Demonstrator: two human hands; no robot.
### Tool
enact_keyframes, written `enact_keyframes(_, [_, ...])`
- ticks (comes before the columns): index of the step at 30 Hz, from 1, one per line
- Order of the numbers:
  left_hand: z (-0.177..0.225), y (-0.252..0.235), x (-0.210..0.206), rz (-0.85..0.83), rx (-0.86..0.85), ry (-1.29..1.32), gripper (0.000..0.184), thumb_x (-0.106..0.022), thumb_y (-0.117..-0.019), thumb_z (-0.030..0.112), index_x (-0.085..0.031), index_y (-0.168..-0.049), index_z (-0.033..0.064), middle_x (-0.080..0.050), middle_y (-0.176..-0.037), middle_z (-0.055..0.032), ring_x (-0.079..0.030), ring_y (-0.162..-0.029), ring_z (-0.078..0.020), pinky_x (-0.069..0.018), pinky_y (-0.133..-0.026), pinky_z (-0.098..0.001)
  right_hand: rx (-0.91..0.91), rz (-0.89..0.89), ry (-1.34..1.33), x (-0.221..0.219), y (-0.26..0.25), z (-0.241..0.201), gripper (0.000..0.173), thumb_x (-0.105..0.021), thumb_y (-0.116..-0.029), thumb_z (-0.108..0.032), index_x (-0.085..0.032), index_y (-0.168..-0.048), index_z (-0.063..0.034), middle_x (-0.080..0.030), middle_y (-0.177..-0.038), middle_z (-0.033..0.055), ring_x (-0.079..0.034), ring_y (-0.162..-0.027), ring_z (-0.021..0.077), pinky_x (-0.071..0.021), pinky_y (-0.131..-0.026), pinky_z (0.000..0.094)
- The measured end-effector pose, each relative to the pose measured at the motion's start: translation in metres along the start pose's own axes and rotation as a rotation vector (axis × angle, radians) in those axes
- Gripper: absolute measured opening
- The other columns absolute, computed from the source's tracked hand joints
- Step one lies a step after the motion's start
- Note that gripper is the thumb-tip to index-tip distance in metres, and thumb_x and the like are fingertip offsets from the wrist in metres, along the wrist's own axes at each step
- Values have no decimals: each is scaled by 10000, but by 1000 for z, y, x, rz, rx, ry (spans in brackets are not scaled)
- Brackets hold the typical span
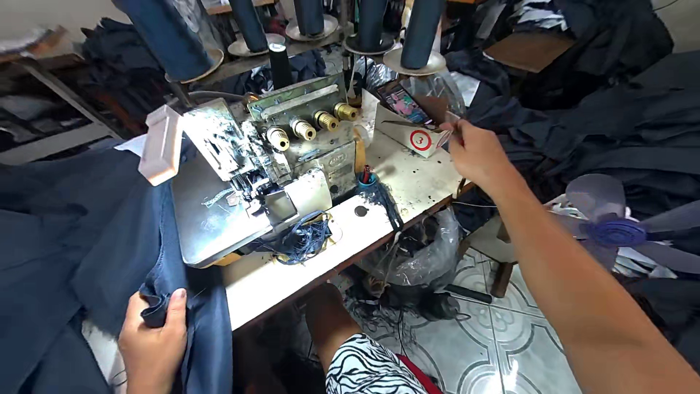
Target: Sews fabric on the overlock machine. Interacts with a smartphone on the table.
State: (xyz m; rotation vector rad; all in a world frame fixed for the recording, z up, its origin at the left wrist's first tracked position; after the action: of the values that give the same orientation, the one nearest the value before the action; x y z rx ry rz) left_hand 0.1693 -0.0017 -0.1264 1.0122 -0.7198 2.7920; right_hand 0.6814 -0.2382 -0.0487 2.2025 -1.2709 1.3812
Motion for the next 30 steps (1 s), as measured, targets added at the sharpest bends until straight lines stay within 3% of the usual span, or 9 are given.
enact_keyframes(3, [3,0,-1,-20,-43,-15,604,-594,-992,271,-473,-1399,-158,-573,-1314,-380,-589,-1255,-377,-432,-1098,-459,61,35,27,-7,-13,0,367,-451,-1088,-193,-607,-1349,13,-640,-1257,285,-609,-1204,455,-447,-1024,648])
enact_keyframes(6, [5,0,0,-14,-83,-18,596,-610,-979,249,-482,-1379,-174,-581,-1288,-396,-590,-1242,-432,-433,-1088,-509,31,40,34,-15,-32,3,358,-469,-1082,-190,-613,-1338,14,-633,-1269,296,-605,-1209,470,-450,-1014,661])
enact_keyframes(10, [4,0,0,-30,-54,-7,605,-613,-989,262,-473,-1402,-159,-571,-1315,-389,-570,-1276,-429,-414,-1109,-515,-30,-14,35,-31,-36,4,368,-478,-1076,-201,-602,-1364,-10,-645,-1256,290,-613,-1197,478,-461,-989,674])
enact_keyframes(15, [4,-8,-2,-90,-99,-46,726,-752,-880,292,-472,-1415,-111,-580,-1313,-368,-579,-1244,-472,-417,-1067,-611,-29,-18,-33,-20,-19,10,426,-444,-1091,-203,-521,-1477,-41,-641,-1279,284,-616,-1201,465,-458,-1007,650])
enact_keyframes(18, [4,-12,-4,-114,-117,-73,635,-710,-918,245,-496,-1401,-105,-590,-1300,-367,-579,-1239,-493,-413,-1059,-641,-25,26,-58,-10,-18,21,334,-479,-1078,-183,-624,-1309,9,-671,-1166,276,-644,-1124,446,-479,-967,631])
enact_keyframes(20, [4,-11,-4,-110,-111,-82,609,-675,-943,240,-501,-1396,-127,-591,-1293,-382,-582,-1241,-500,-411,-1071,-633,-17,39,-24,-6,-24,29,278,-530,-1046,-154,-650,-1197,46,-671,-1103,288,-648,-1081,457,-485,-931,639])
enact_keyframes(23, [3,-6,-2,-107,-75,-80,598,-650,-969,219,-481,-1400,-161,-562,-1316,-410,-558,-1273,-502,-394,-1108,-594,-13,0,36,-4,-38,37,271,-557,-1027,-151,-662,-1173,52,-671,-1098,295,-647,-1080,469,-480,-921,661])
enact_keyframes(27, [2,-6,-2,-106,-53,-85,602,-643,-973,201,-462,-1392,-191,-552,-1313,-425,-556,-1276,-490,-400,-1121,-541,69,-56,99,-4,-71,40,294,-511,-1059,-169,-682,-1242,-15,-673,-1187,263,-635,-1156,438,-466,-990,643])
enact_keyframes(30, [-1,-8,-4,-103,-55,-74,593,-635,-968,178,-455,-1381,-207,-559,-1307,-416,-576,-1266,-433,-420,-1117,-466,135,-110,136,-9,-101,38,299,-549,-1026,-118,-689,-1278,-36,-589,-1266,292,-577,-1200,457,-455,-1008,633])
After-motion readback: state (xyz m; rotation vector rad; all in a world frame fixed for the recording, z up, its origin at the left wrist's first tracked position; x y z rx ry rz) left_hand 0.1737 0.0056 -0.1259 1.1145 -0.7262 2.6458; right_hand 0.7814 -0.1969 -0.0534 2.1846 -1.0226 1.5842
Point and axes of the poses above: each hand's wrist, its own y-axis away from the middle knuckle, its own x-axis out of the back of the hand, z = x × y, the point moved 5 cm from there along -y, towards the middle knuckle
